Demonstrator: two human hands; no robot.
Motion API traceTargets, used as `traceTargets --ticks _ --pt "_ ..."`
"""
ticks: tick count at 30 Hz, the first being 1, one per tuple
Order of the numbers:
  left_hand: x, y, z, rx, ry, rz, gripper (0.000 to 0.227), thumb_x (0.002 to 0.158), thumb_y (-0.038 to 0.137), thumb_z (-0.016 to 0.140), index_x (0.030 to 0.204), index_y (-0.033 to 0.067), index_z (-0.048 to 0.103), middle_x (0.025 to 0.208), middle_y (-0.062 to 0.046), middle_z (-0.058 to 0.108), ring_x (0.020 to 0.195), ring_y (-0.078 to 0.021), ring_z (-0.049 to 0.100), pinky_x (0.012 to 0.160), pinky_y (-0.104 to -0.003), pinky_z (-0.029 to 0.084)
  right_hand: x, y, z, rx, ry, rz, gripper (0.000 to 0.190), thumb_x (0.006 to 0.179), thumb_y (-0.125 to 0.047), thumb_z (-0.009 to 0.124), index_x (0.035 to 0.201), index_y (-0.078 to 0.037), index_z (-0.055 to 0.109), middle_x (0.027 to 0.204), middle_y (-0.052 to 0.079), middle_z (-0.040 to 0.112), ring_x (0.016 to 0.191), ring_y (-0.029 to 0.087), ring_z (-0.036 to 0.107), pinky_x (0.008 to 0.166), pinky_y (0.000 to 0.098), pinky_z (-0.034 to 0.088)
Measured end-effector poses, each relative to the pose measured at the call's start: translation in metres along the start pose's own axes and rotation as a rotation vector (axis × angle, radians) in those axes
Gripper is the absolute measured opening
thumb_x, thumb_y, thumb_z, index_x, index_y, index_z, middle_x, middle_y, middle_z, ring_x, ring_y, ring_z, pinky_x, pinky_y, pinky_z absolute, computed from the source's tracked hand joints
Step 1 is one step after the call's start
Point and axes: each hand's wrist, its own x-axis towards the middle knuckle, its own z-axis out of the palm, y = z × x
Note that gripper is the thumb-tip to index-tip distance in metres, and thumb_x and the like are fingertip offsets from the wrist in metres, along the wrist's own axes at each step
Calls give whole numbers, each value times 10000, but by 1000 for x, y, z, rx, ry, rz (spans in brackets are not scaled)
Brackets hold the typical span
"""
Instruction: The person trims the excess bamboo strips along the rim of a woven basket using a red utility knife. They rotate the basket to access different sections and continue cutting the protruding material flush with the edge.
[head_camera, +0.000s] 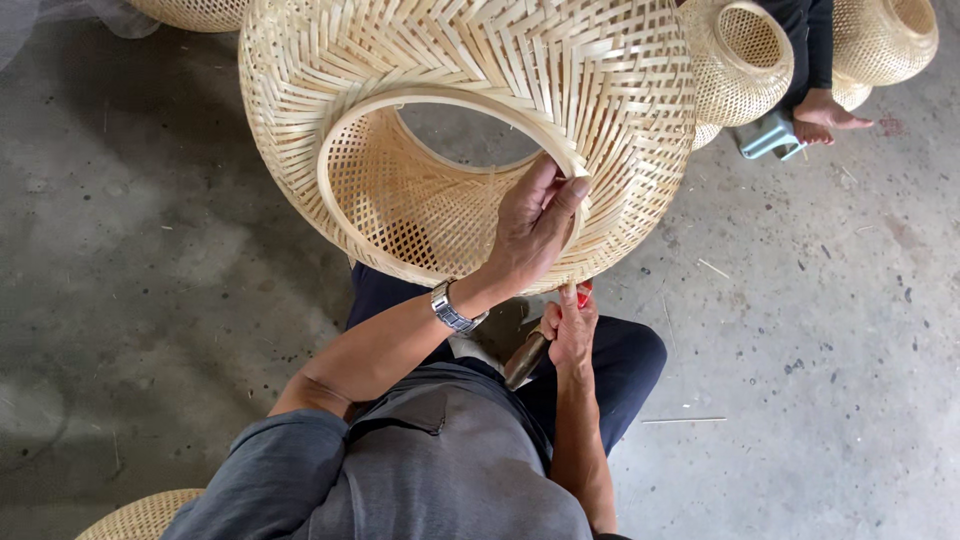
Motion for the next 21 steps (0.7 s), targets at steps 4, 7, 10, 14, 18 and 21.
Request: traceTargets --ticks 4,7,10,14,18,21 --pt "-2 0 -1 -6 -11 -31 286 1141 203 550 1381 47 556 1103 -20 705 978 -52 654 849 -230 553 -5 5 -1 44 44 29 314 978 -368 667 1145 -134 539 937 -24 570 511 53 404 380 214 301" --pt "-2 2 -1 35 -10 -29 293 1132 205 544 1380 50 555 1105 -25 725 971 -55 679 829 -230 566 -14 13 -6 114 64 100 347 1009 -410 611 1150 -101 539 979 38 636 527 51 402 404 204 299" --pt "-3 1 0 3 -10 -30 287 1138 203 550 1376 44 559 1112 -38 725 977 -60 669 830 -231 555 -24 19 -7 199 121 183 401 1002 -428 541 1212 -88 573 1019 79 688 550 62 416 456 204 333" --pt "-7 3 -2 2 -28 -20 269 1135 211 554 1348 48 576 1075 -26 718 931 -49 659 791 -225 548 -26 8 -11 191 306 95 480 1063 -504 447 1127 -42 562 867 73 615 552 122 462 454 256 362" --pt "-15 5 -2 22 -44 -47 221 1123 215 579 1263 50 623 943 3 702 802 -27 597 697 -207 491 -27 -69 -11 74 386 -161 414 1084 -404 435 1230 -50 593 784 40 576 507 113 455 408 266 337" --pt "-25 2 3 9 -67 -155 204 1092 205 612 1192 32 654 757 25 599 632 -19 438 577 -193 361 -51 -138 25 -410 279 -550 424 1145 -262 456 1422 31 585 821 49 590 554 98 462 437 262 352"
